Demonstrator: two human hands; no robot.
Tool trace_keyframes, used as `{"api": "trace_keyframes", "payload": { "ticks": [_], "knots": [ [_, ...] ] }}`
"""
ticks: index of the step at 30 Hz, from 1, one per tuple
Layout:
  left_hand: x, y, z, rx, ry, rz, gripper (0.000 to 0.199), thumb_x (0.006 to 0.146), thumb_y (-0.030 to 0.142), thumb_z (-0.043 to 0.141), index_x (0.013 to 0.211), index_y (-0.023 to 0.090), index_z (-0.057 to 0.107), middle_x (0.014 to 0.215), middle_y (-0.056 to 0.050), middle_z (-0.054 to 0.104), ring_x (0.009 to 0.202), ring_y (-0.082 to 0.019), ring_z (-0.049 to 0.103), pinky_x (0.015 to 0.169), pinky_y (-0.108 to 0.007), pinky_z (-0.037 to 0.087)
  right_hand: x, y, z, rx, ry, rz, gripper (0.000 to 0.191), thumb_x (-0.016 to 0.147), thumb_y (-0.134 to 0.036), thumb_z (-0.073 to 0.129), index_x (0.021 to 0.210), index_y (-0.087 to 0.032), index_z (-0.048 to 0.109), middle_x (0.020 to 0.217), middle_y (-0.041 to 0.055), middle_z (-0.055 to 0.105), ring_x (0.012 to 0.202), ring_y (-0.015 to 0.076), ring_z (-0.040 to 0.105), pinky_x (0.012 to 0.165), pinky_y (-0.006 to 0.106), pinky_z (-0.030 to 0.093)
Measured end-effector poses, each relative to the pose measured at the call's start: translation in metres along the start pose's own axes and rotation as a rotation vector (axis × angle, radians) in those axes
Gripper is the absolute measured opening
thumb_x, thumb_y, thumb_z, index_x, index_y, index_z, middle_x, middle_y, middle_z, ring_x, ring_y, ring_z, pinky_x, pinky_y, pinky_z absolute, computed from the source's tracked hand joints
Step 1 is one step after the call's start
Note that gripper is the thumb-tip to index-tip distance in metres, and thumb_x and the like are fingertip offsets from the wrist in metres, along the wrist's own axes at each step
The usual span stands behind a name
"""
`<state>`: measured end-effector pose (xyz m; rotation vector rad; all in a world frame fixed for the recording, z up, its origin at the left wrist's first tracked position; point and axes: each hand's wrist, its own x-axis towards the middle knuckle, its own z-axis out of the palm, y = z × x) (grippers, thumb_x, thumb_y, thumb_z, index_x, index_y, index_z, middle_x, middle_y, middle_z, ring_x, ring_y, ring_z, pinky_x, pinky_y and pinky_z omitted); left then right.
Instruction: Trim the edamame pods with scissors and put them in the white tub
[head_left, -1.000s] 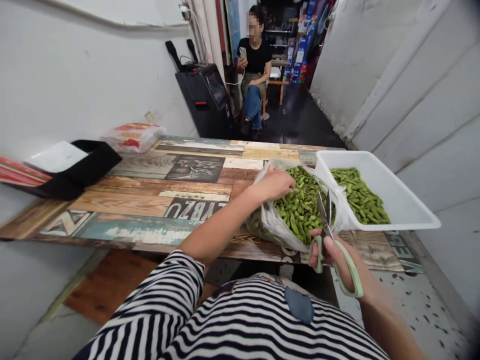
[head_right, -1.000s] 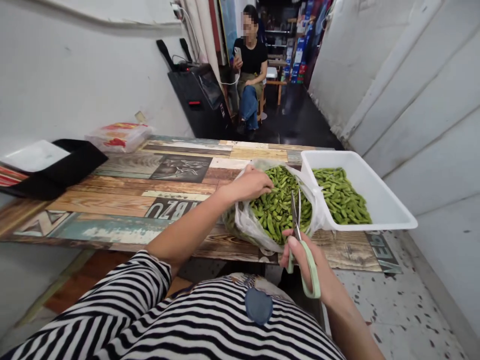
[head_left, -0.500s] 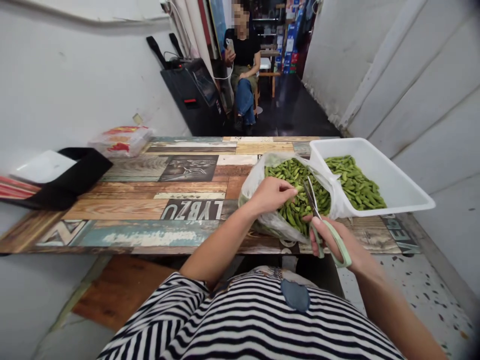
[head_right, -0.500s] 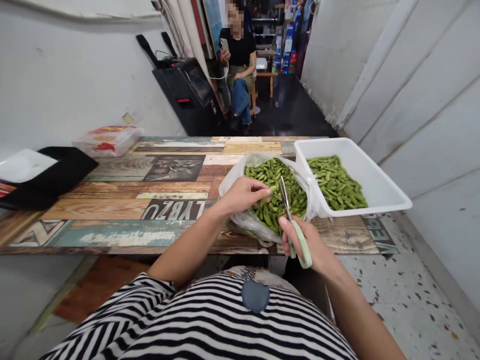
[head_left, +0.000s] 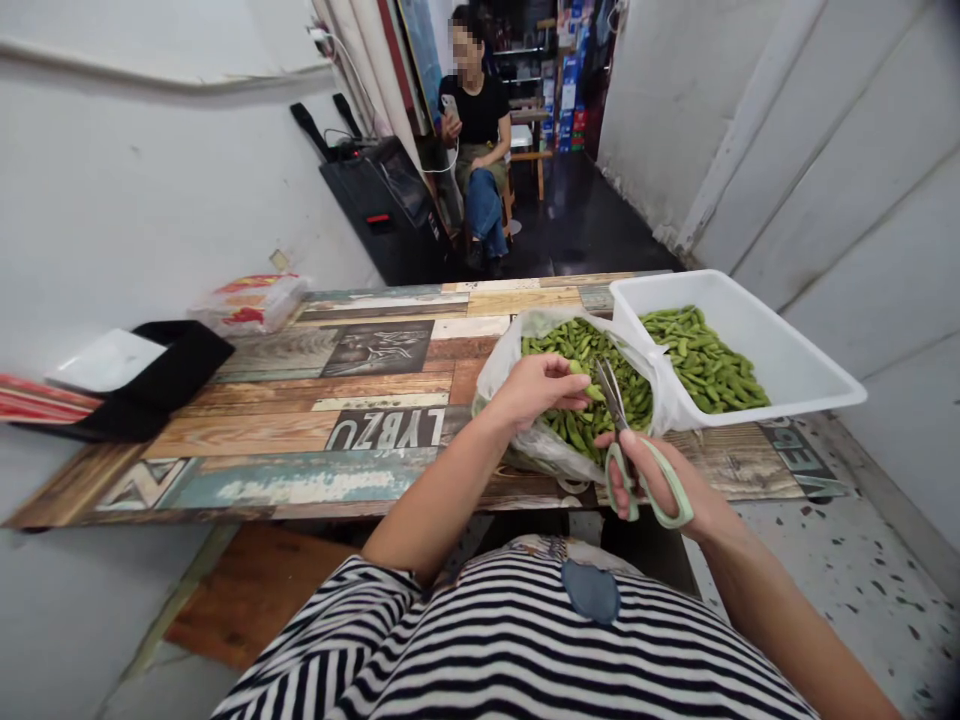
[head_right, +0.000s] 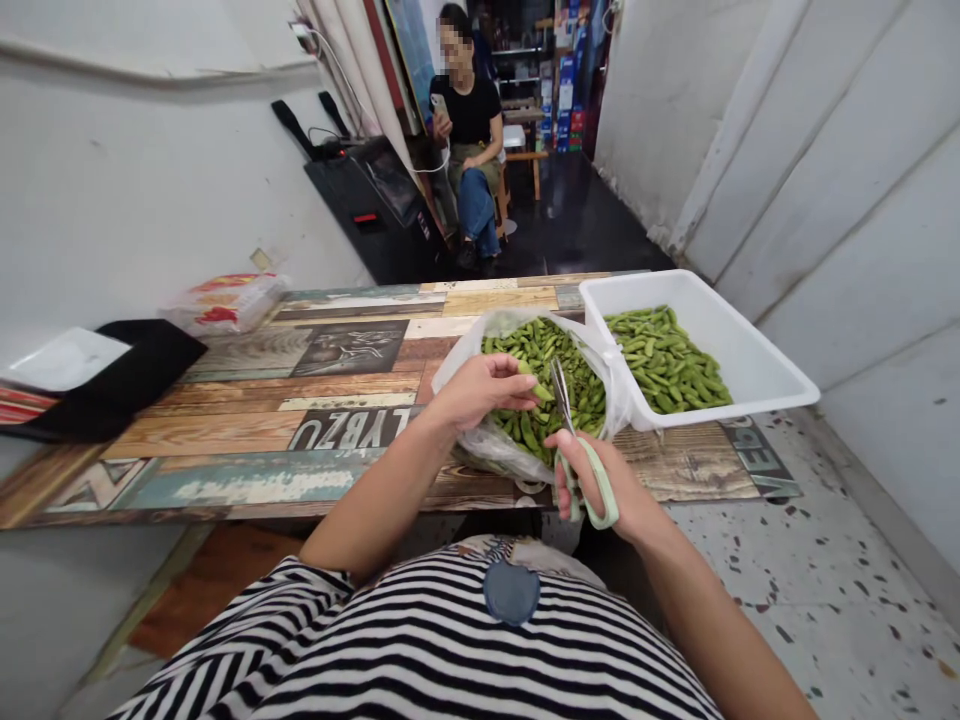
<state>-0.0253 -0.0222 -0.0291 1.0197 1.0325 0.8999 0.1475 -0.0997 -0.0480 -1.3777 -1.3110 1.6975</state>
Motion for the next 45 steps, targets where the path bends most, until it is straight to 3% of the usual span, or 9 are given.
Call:
{"api": "trace_keyframes", "payload": {
  "ticks": [4,13,18,23,27,31,36,40,45],
  "knots": [
    [0.001,-0.003,0.001,-0.149,0.053,0.038,0.028,0.069,0.014,0.072,0.069,0.012,0.044,0.062,0.001,0.061,0.061,-0.01,0.065,0.071,-0.03,0.054,-0.004,0.006,0.0,0.122,-0.082,0.043,0.058,0.081,-0.066,0.04,0.105,-0.015,0.053,0.057,-0.0012,0.055,0.045,0.0141,0.055,0.047,0.027,0.048],
    [-0.005,-0.009,0.014,-0.144,0.088,0.091,0.033,0.067,0.014,0.071,0.063,0.013,0.039,0.058,0.003,0.056,0.063,-0.011,0.064,0.073,-0.031,0.054,0.0,0.002,0.005,0.078,-0.007,0.029,0.051,0.078,-0.065,0.045,0.095,-0.018,0.054,0.051,-0.0038,0.05,0.038,0.0126,0.049,0.04,0.026,0.042],
    [0.001,0.008,-0.001,-0.102,0.178,0.12,0.022,0.071,0.012,0.062,0.066,0.014,0.04,0.071,-0.001,0.061,0.066,-0.01,0.063,0.074,-0.032,0.054,-0.002,0.001,0.005,0.115,0.044,0.056,0.043,0.076,-0.061,0.052,0.087,-0.019,0.053,0.049,-0.0063,0.043,0.033,0.0091,0.04,0.032,0.023,0.036],
    [0.02,0.02,-0.02,0.546,0.24,0.199,0.012,0.068,0.014,0.055,0.08,0.017,0.055,0.063,0.001,0.058,0.06,-0.013,0.058,0.069,-0.032,0.051,-0.006,0.004,0.001,0.232,0.009,0.042,0.047,0.075,-0.062,0.052,0.096,-0.02,0.053,0.053,-0.005,0.047,0.039,0.0108,0.044,0.037,0.025,0.041],
    [0.034,0.008,-0.013,1.221,0.185,0.227,0.009,0.067,0.02,0.061,0.074,0.015,0.064,0.076,-0.01,0.065,0.082,-0.028,0.062,0.079,-0.04,0.047,-0.006,0.006,0.0,0.227,0.011,0.057,0.045,0.077,-0.06,0.05,0.096,-0.02,0.053,0.054,-0.004,0.047,0.039,0.0109,0.044,0.038,0.025,0.041],
    [0.045,-0.002,-0.004,1.458,0.188,0.123,0.01,0.069,0.022,0.062,0.073,0.013,0.066,0.09,-0.018,0.066,0.091,-0.033,0.062,0.08,-0.042,0.046,-0.005,0.01,0.0,0.239,-0.007,0.046,0.041,0.079,-0.058,0.051,0.095,-0.02,0.053,0.054,-0.0042,0.047,0.039,0.0104,0.044,0.037,0.024,0.039],
    [0.047,-0.003,-0.008,1.37,0.127,0.177,0.009,0.068,0.019,0.061,0.073,0.016,0.067,0.085,-0.012,0.068,0.085,-0.026,0.062,0.078,-0.035,0.046,-0.004,0.011,0.002,0.246,-0.027,0.044,0.04,0.079,-0.057,0.052,0.094,-0.02,0.052,0.054,-0.0056,0.047,0.039,0.0098,0.044,0.037,0.023,0.039],
    [0.046,-0.004,-0.018,0.941,0.144,0.315,0.017,0.068,0.021,0.06,0.082,0.015,0.067,0.078,-0.005,0.068,0.07,-0.016,0.059,0.07,-0.027,0.046,-0.003,0.01,0.003,0.186,0.005,0.047,0.043,0.078,-0.059,0.052,0.095,-0.02,0.05,0.052,-0.0063,0.048,0.038,0.0097,0.044,0.037,0.023,0.04],
    [0.035,-0.002,-0.019,0.543,0.158,0.252,0.025,0.065,0.026,0.066,0.083,0.01,0.069,0.075,-0.006,0.068,0.06,-0.009,0.052,0.062,-0.022,0.042,-0.002,0.005,0.002,0.064,-0.006,0.002,0.049,0.076,-0.065,0.049,0.09,-0.018,0.049,0.054,-0.0044,0.05,0.041,0.0106,0.049,0.041,0.024,0.044]
  ]
}}
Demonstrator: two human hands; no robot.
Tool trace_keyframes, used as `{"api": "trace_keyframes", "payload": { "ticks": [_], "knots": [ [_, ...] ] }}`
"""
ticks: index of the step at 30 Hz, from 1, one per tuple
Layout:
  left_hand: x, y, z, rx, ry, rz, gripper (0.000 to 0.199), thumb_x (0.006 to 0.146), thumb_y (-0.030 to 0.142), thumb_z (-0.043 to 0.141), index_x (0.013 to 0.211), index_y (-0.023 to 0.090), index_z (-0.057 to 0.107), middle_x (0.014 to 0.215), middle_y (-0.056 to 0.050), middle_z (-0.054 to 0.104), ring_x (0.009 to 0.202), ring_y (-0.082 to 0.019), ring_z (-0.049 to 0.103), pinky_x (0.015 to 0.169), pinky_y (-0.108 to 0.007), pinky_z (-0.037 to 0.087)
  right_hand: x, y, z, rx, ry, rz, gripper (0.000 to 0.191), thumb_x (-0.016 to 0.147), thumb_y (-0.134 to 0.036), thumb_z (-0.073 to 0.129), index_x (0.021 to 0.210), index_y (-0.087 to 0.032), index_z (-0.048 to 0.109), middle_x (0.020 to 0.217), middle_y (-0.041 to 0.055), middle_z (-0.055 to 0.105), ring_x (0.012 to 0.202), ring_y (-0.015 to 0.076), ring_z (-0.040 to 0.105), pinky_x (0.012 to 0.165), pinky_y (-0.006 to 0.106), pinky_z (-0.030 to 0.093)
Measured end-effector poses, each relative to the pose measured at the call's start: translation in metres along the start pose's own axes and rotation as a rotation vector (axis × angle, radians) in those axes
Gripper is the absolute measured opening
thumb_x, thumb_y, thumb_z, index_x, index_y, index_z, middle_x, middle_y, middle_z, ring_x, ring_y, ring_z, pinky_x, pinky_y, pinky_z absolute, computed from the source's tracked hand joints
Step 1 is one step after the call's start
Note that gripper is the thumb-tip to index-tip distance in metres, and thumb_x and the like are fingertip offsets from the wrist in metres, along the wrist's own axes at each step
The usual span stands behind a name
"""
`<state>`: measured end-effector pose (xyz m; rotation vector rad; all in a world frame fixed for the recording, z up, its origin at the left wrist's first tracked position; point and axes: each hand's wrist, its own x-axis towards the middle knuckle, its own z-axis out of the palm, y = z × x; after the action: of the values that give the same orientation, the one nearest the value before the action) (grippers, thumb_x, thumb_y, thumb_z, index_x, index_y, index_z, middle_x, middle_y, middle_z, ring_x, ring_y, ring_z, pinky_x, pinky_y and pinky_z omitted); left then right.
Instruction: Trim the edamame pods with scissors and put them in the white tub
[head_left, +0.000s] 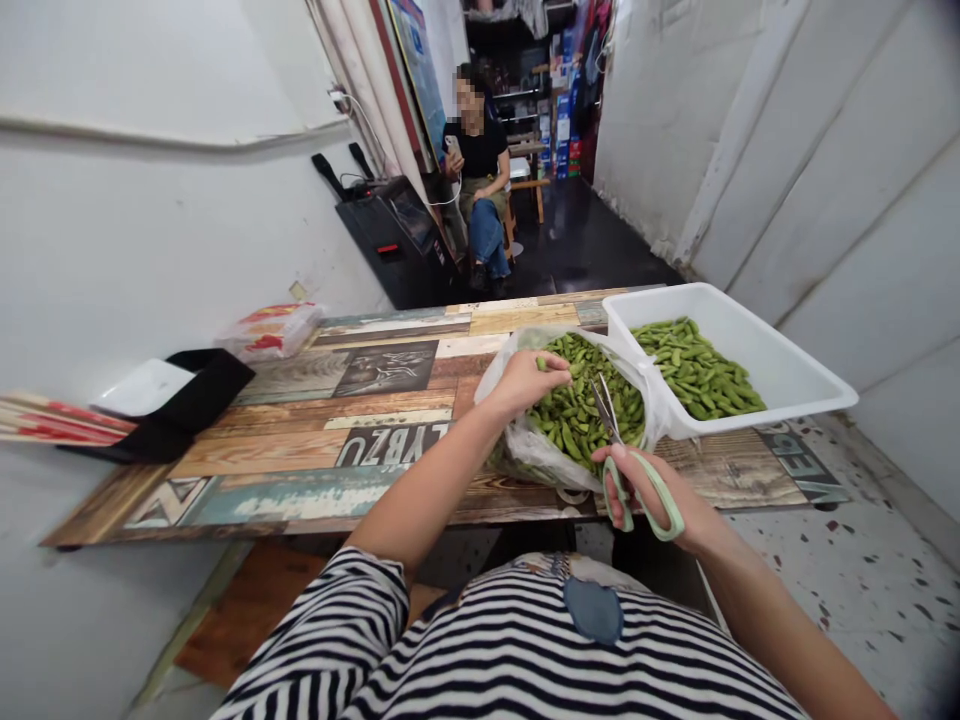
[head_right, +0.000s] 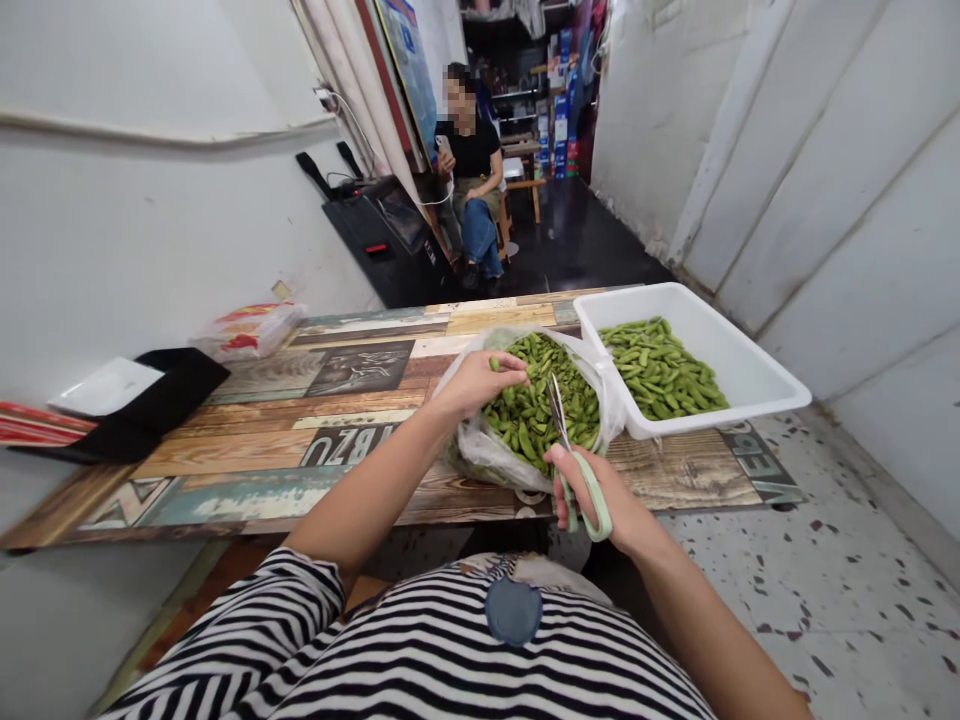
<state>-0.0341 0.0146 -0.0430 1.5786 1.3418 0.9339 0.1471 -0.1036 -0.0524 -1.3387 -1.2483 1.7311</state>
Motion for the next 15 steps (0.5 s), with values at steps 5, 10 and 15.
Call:
{"api": "trace_keyframes", "payload": {
  "ticks": [5,10,15],
  "knots": [
    [-0.016,0.009,0.0,-0.026,-0.124,-0.028,0.027,0.067,0.033,0.065,0.077,0.009,0.07,0.068,-0.005,0.066,0.048,-0.005,0.039,0.05,-0.019,0.032,0.006,-0.002,-0.001,-0.02,-0.016,0.012,0.048,0.078,-0.065,0.046,0.09,-0.019,0.048,0.056,-0.005,0.049,0.041,0.0108,0.049,0.041,0.025,0.043],
    [-0.02,0.014,-0.002,-0.015,-0.147,-0.036,0.029,0.068,0.038,0.065,0.074,0.01,0.07,0.06,-0.002,0.063,0.044,-0.003,0.031,0.046,-0.02,0.024,0.006,-0.007,-0.005,-0.142,0.007,-0.01,0.048,0.078,-0.066,0.045,0.074,-0.019,0.045,0.057,-0.0039,0.05,0.042,0.0108,0.052,0.043,0.024,0.041],
    [-0.025,0.023,-0.001,0.033,-0.15,-0.045,0.03,0.07,0.039,0.063,0.065,0.009,0.068,0.047,0.002,0.053,0.043,-0.004,0.031,0.047,-0.02,0.024,0.003,-0.012,-0.006,-0.203,-0.008,-0.066,0.048,0.08,-0.066,0.042,0.07,-0.019,0.044,0.06,-0.0023,0.053,0.047,0.0115,0.055,0.046,0.024,0.04]
  ]
}}
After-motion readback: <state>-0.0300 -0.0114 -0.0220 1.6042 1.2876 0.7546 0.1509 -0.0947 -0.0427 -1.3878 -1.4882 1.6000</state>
